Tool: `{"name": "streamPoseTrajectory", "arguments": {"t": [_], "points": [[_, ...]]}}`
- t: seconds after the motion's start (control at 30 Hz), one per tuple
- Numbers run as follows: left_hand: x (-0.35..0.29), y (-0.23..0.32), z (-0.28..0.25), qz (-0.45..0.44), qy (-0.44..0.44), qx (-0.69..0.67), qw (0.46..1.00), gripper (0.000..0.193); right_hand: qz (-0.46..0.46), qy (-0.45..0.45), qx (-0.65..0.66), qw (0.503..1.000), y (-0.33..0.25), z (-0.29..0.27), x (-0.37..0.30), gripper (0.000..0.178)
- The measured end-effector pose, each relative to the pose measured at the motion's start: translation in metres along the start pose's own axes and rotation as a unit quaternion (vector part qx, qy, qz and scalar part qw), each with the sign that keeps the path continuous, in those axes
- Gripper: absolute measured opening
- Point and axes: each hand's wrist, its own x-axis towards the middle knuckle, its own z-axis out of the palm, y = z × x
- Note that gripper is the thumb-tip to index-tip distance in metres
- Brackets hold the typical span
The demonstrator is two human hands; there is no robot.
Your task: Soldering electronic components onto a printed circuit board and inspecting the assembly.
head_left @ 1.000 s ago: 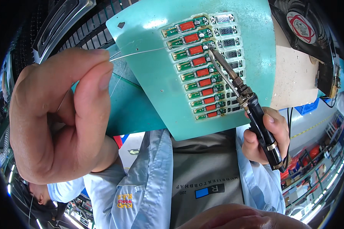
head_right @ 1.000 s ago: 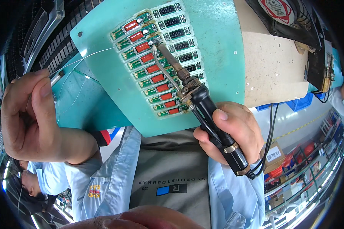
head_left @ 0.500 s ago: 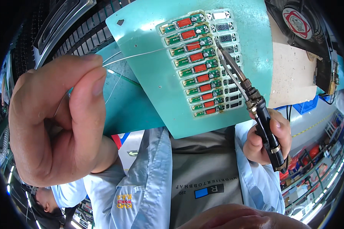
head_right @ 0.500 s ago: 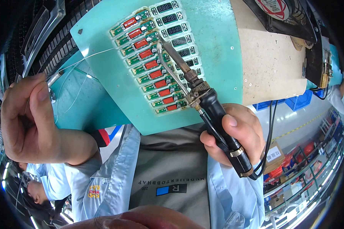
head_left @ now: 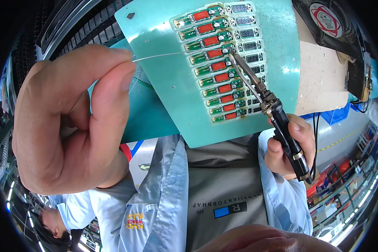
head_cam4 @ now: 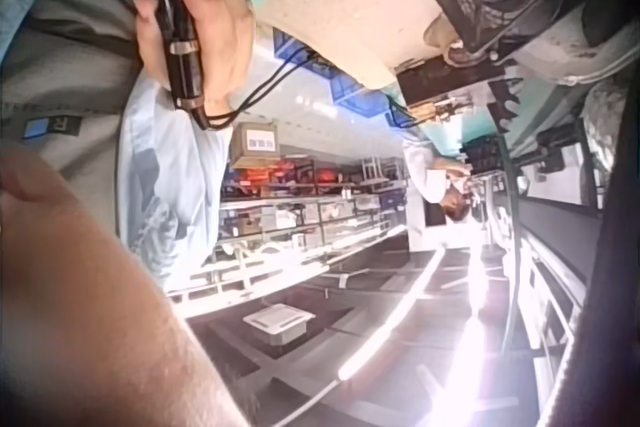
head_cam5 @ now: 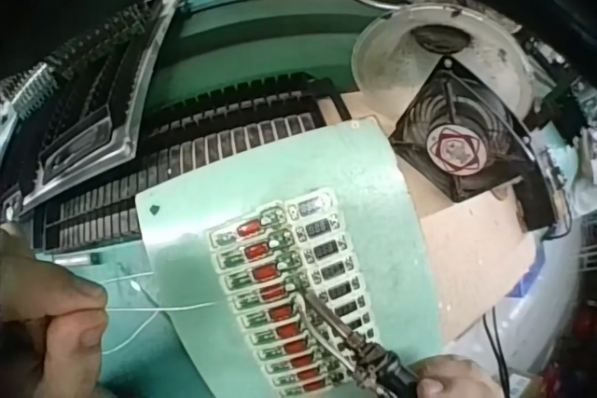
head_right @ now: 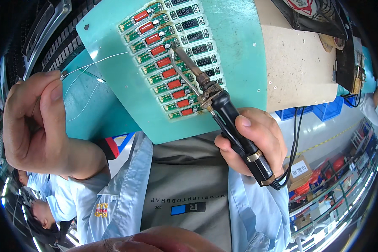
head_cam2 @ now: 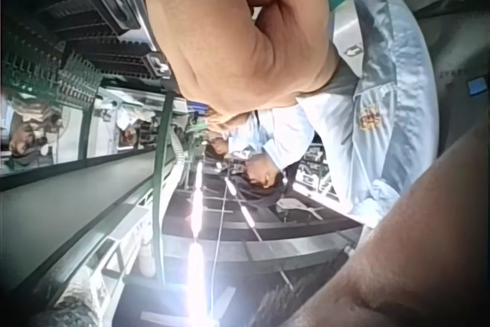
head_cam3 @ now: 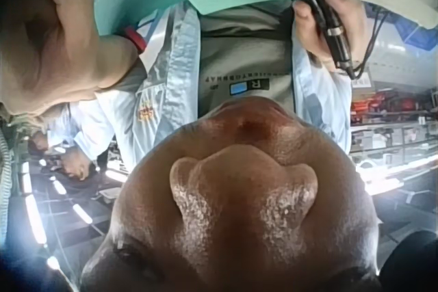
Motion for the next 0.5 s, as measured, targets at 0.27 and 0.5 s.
{"name": "streamPoseTrajectory", "arguments": {"t": [0.27,0.5], "points": [[0.0009,-0.0008,0.0022,-0.003,0.005,-0.007,1.0,0.011,0.013,0.001,0.012,1.0,0.0009,0.0003,-0.0012,0.049],[0.0021,-0.0003,0.0021,-0.002,-0.006,-0.013,1.0,0.012,0.002,-0.008,0.01,1.0,0.0002,0.0004,-0.0016,0.05]]}}
